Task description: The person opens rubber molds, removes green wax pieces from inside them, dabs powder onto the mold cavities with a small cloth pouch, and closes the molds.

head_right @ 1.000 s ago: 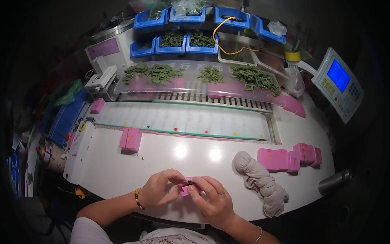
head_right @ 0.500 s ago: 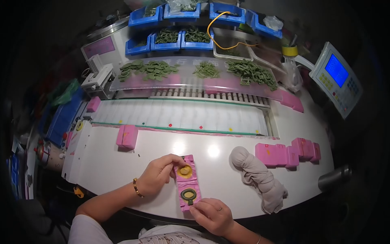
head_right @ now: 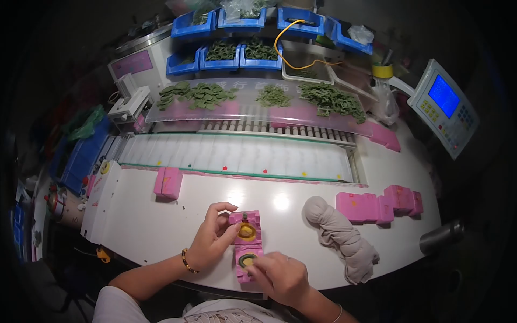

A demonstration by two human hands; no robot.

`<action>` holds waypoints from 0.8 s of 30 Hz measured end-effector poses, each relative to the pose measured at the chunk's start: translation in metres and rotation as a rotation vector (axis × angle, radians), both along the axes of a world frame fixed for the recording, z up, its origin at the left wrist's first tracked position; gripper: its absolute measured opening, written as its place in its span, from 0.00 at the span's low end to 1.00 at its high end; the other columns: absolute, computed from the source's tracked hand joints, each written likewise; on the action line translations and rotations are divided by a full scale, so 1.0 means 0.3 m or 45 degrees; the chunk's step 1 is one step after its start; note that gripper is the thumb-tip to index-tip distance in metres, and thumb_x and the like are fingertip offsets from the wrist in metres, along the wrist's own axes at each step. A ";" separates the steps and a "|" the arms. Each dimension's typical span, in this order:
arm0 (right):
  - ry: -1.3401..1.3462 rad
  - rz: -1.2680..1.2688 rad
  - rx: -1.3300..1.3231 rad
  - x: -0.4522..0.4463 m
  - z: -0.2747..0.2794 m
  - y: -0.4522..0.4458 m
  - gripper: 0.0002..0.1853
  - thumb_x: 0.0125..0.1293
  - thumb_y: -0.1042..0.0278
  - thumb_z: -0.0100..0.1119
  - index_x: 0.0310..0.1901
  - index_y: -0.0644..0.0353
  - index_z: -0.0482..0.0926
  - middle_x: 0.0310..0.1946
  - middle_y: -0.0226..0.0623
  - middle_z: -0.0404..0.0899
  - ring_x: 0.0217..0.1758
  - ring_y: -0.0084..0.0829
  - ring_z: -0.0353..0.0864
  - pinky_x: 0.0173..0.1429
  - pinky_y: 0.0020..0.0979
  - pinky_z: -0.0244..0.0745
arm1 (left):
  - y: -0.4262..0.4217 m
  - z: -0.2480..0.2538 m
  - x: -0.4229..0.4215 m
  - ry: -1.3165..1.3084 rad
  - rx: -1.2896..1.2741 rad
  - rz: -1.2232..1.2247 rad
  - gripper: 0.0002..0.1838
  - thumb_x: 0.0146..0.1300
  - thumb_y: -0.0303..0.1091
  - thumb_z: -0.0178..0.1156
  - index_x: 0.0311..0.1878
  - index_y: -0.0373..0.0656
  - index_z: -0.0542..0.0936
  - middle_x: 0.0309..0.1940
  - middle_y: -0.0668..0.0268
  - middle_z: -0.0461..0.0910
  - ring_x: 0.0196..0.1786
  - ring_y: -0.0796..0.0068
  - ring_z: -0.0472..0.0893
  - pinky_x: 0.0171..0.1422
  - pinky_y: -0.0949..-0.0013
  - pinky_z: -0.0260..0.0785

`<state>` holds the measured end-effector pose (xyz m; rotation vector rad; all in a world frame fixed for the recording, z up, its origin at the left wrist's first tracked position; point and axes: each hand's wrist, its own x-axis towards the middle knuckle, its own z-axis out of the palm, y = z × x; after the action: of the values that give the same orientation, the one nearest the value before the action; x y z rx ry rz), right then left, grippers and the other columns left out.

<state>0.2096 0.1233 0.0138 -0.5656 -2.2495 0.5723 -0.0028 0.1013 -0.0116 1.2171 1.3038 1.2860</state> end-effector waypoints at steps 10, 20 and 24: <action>-0.130 -0.123 -0.005 -0.125 0.146 0.160 0.15 0.57 0.75 0.69 0.47 0.62 0.80 0.41 0.41 0.77 0.41 0.41 0.80 0.43 0.37 0.77 | -0.027 0.027 0.013 0.437 0.386 0.128 0.21 0.67 0.23 0.59 0.60 0.36 0.65 0.39 0.59 0.81 0.40 0.71 0.83 0.46 0.68 0.77; -0.275 -0.103 0.142 -0.144 0.142 0.169 0.09 0.54 0.74 0.65 0.37 0.60 0.78 0.33 0.38 0.75 0.36 0.39 0.78 0.38 0.37 0.76 | -0.019 0.016 -0.005 0.678 0.671 0.161 0.20 0.63 0.23 0.65 0.57 0.43 0.72 0.35 0.60 0.80 0.30 0.65 0.82 0.33 0.66 0.76; -0.310 -0.104 0.222 -0.144 0.133 0.170 0.09 0.53 0.73 0.65 0.35 0.60 0.77 0.32 0.38 0.74 0.35 0.38 0.78 0.35 0.36 0.76 | -0.019 0.032 -0.007 0.715 0.704 0.134 0.20 0.63 0.23 0.65 0.57 0.43 0.72 0.34 0.60 0.80 0.30 0.64 0.82 0.33 0.65 0.76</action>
<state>0.1664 0.1743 0.0536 -0.6641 -2.4610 0.2740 -0.0050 0.0957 -0.0021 2.0297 1.4543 1.4976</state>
